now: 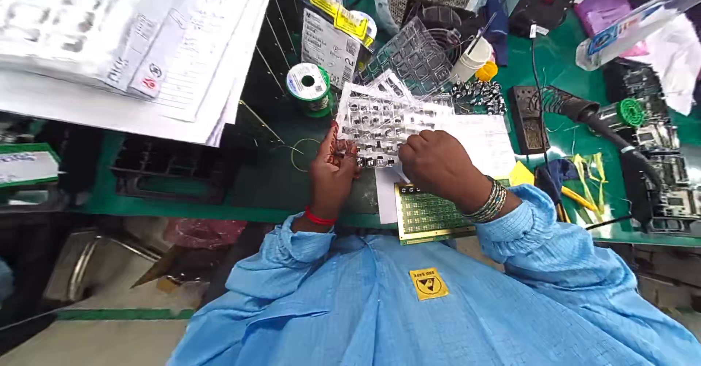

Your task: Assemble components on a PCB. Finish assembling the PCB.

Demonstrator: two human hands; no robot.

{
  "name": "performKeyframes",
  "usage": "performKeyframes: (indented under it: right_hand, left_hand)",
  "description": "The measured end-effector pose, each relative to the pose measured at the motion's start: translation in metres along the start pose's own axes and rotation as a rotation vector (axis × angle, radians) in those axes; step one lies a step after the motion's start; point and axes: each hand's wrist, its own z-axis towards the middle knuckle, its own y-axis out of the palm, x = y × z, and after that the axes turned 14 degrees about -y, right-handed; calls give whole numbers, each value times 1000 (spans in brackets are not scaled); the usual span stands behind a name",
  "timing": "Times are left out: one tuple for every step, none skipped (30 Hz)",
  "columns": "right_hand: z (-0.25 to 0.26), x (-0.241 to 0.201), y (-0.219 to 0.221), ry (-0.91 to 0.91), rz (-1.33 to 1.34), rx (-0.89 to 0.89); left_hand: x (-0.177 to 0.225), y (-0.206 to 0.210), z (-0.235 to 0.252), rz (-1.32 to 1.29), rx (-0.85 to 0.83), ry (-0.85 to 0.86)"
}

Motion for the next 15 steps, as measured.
performKeyframes:
  right_hand:
    - [-5,1,4,-3,-7,74]
    - [-9,1,4,15,-1,137]
    - [-15,1,2,52,1,200]
    - [-23,2,-3,100,4,264]
    - [-33,4,-10,162,10,317]
    - [-46,6,-16,240,12,350]
    - [-61,9,-21,326,14,363]
    - [-76,12,-24,408,18,354]
    - [-90,15,-24,485,22,324]
    - [-102,17,-21,552,32,275]
    - [-111,18,-17,608,54,209]
    - [-117,19,-12,653,90,140]
    - [-122,20,-6,685,123,80]
    - [-125,20,1,704,137,40]
    - [-128,20,7,716,135,18]
  left_hand:
    - [0,0,0,8,2,-1]
    - [1,-1,0,14,4,0]
    - [2,-1,0,19,6,-1]
    - [2,-1,-1,21,2,-7]
    - [3,-1,-1,24,-5,-6]
    - [2,-1,-1,27,-9,-5]
    - [2,-1,-1,26,-10,0]
    - [2,0,-1,23,-3,3]
    - [3,0,-1,22,-3,0]
    - [4,1,-1,18,1,2]
    - [4,0,-1,16,7,6]
    - [4,0,0,22,10,10]
    - [3,0,-1,32,13,13]
    - [3,-1,-1,37,13,7]
    - [3,-1,-1,42,13,0]
